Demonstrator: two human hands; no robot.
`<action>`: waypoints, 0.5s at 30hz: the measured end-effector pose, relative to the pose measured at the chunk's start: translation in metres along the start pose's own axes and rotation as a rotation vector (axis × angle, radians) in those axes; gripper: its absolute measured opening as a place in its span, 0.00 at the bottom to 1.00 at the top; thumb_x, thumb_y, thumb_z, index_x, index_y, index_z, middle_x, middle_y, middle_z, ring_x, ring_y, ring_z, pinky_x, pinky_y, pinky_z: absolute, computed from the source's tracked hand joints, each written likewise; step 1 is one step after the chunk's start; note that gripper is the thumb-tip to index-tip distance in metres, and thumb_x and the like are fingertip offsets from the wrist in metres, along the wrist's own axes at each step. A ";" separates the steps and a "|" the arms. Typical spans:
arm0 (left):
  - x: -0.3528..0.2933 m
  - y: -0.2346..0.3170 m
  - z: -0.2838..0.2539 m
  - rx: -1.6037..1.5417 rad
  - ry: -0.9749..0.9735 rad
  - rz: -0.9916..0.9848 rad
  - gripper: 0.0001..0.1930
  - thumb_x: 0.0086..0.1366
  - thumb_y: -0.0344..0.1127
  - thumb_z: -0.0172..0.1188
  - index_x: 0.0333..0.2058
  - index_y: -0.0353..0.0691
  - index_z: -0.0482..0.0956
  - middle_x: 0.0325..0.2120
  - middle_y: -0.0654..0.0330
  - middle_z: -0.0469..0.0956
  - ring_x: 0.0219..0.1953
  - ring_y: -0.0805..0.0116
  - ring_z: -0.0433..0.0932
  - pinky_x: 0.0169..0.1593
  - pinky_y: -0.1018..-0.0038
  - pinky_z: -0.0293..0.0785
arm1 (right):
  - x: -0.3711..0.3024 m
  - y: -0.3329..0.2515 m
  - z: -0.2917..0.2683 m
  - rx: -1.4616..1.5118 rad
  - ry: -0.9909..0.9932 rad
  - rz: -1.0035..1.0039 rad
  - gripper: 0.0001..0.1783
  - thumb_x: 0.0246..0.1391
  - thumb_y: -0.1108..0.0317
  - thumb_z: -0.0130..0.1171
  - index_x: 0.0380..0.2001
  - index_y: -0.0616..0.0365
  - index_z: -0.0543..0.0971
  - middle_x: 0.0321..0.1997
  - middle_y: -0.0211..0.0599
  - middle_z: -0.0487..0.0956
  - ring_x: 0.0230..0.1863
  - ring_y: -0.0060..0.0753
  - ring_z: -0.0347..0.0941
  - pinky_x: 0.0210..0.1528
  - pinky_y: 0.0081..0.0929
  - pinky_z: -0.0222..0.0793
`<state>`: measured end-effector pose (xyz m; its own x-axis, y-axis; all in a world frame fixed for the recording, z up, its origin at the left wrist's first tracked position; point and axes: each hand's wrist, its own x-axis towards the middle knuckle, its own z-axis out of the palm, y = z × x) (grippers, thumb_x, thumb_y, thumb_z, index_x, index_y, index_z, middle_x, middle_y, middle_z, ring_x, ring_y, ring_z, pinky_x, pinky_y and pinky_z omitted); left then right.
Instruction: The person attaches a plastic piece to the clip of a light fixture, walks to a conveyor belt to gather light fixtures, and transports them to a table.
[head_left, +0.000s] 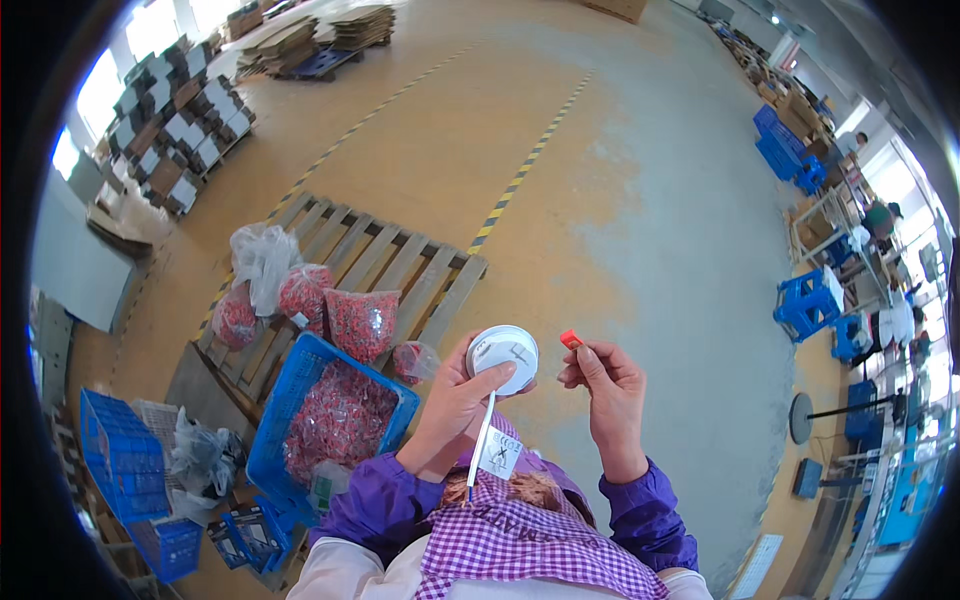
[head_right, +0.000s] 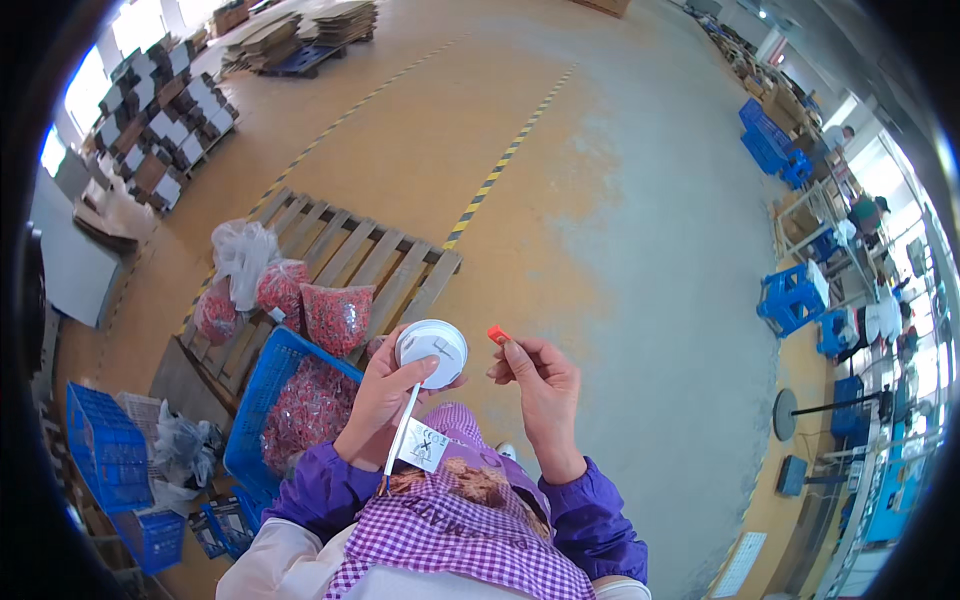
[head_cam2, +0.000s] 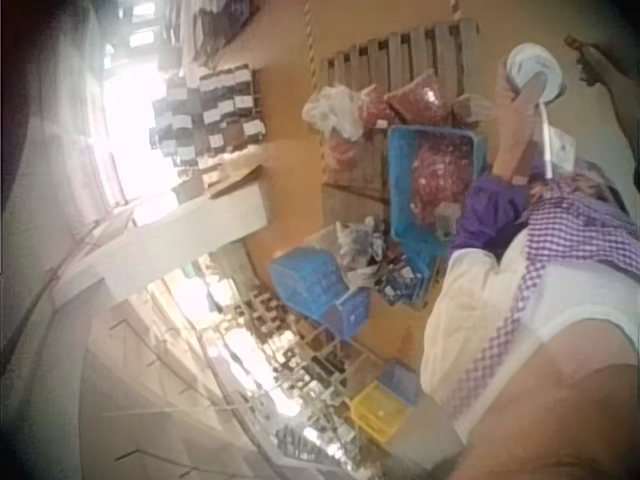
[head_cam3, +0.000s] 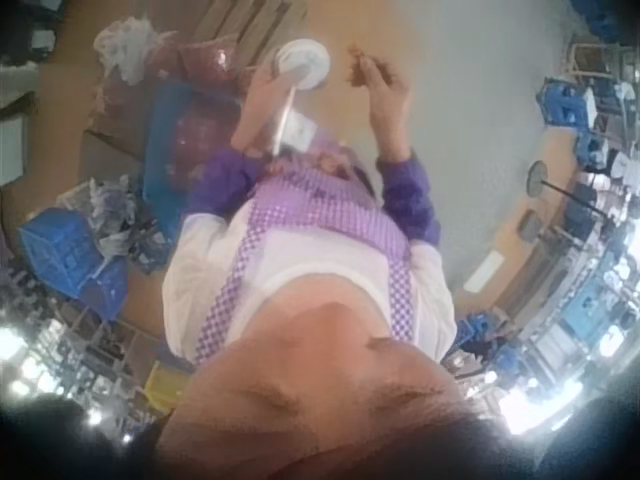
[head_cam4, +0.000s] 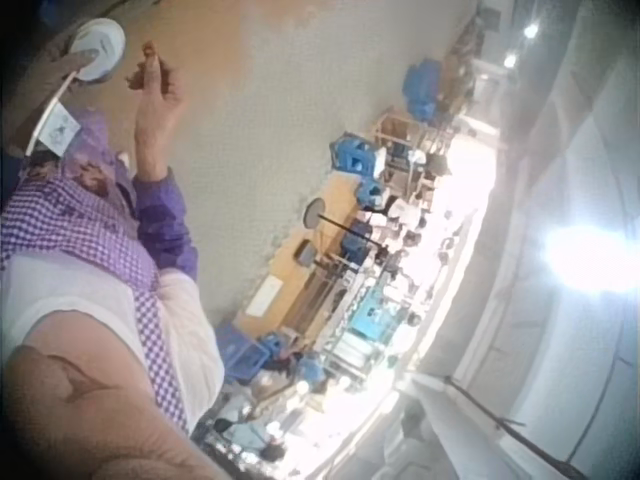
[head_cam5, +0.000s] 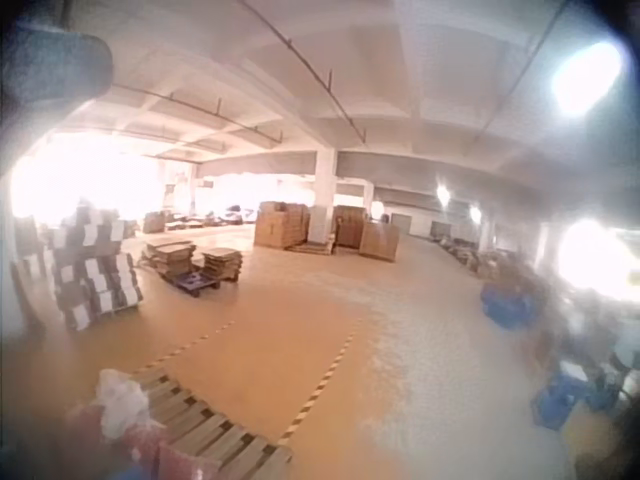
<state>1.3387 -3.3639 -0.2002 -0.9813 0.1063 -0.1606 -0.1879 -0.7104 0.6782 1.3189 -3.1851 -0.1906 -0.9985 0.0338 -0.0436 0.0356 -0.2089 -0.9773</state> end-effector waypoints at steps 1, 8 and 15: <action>0.000 -0.006 0.007 0.013 -0.009 -0.008 0.18 0.60 0.23 0.58 0.49 0.34 0.67 0.43 0.55 0.75 0.44 0.67 0.76 0.46 0.63 0.79 | -0.003 -0.002 -0.010 0.011 0.013 -0.005 0.08 0.59 0.71 0.55 0.35 0.66 0.77 0.28 0.35 0.79 0.26 0.25 0.76 0.30 0.20 0.72; 0.000 -0.037 0.043 0.150 -0.010 -0.067 0.20 0.59 0.24 0.59 0.50 0.34 0.66 0.42 0.55 0.75 0.44 0.68 0.76 0.46 0.65 0.79 | -0.019 -0.010 -0.056 0.166 0.012 0.023 0.09 0.59 0.71 0.54 0.40 0.65 0.74 0.27 0.38 0.79 0.23 0.26 0.76 0.26 0.21 0.71; 0.002 -0.049 0.056 0.451 -0.045 -0.029 0.17 0.58 0.26 0.61 0.46 0.35 0.70 0.36 0.62 0.76 0.39 0.76 0.75 0.42 0.79 0.73 | -0.028 -0.015 -0.062 0.158 0.025 0.049 0.09 0.59 0.72 0.54 0.40 0.67 0.73 0.28 0.40 0.80 0.25 0.27 0.77 0.26 0.21 0.72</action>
<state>1.3434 -3.2904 -0.1935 -0.9744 0.1585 -0.1592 -0.2046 -0.3334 0.9203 1.3489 -3.1224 -0.1876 -0.9943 0.0436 -0.0972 0.0749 -0.3623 -0.9291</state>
